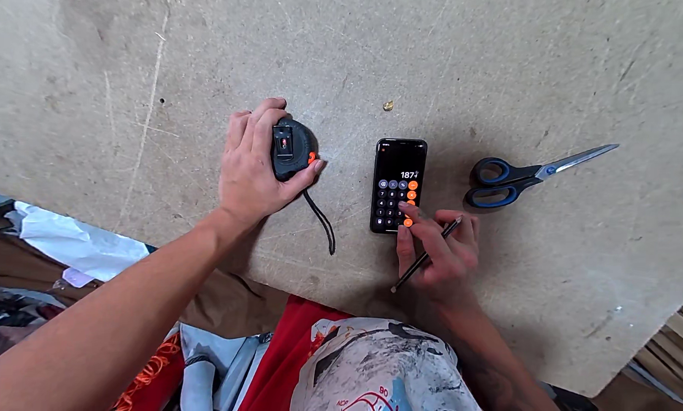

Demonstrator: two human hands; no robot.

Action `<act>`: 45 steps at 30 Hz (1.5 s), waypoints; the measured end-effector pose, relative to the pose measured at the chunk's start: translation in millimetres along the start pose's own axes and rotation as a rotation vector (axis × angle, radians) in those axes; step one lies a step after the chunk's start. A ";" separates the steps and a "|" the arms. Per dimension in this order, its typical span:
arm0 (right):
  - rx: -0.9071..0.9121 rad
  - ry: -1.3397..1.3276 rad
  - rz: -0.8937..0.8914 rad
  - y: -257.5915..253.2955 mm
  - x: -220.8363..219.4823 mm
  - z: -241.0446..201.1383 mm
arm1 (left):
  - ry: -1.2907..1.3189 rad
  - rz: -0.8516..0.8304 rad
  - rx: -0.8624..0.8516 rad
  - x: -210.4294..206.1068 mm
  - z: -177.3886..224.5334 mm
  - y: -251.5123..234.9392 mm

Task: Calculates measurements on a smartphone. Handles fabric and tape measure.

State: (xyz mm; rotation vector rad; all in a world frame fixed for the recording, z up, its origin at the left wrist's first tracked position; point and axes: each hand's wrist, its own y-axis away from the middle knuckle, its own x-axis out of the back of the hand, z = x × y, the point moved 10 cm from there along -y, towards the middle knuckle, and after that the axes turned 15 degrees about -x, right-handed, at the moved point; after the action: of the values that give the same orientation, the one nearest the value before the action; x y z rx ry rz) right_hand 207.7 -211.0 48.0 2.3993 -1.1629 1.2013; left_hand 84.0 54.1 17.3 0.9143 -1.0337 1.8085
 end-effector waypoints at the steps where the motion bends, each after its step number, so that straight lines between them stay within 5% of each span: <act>1: 0.004 -0.007 -0.002 -0.4 0.1 0.7 | 0.000 -0.003 0.001 -0.3 -0.2 -0.1; 7: 0.115 -0.062 -0.053 15.1 -5.5 -6.8 | 0.000 -0.013 0.006 -1.3 -2.0 1.0; 28: 0.044 -0.087 0.100 12.0 35.4 6.3 | 0.015 -0.019 0.006 -1.9 -1.3 0.7; 45: -0.057 -0.080 0.020 -15.3 11.6 9.9 | 0.017 -0.011 0.006 -0.8 -1.6 -0.1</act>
State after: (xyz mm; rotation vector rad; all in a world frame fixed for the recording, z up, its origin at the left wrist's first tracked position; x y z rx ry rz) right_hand 228.8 -212.3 52.5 2.4195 -1.2304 1.0716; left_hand 84.1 55.3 16.0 0.9052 -1.0113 1.8088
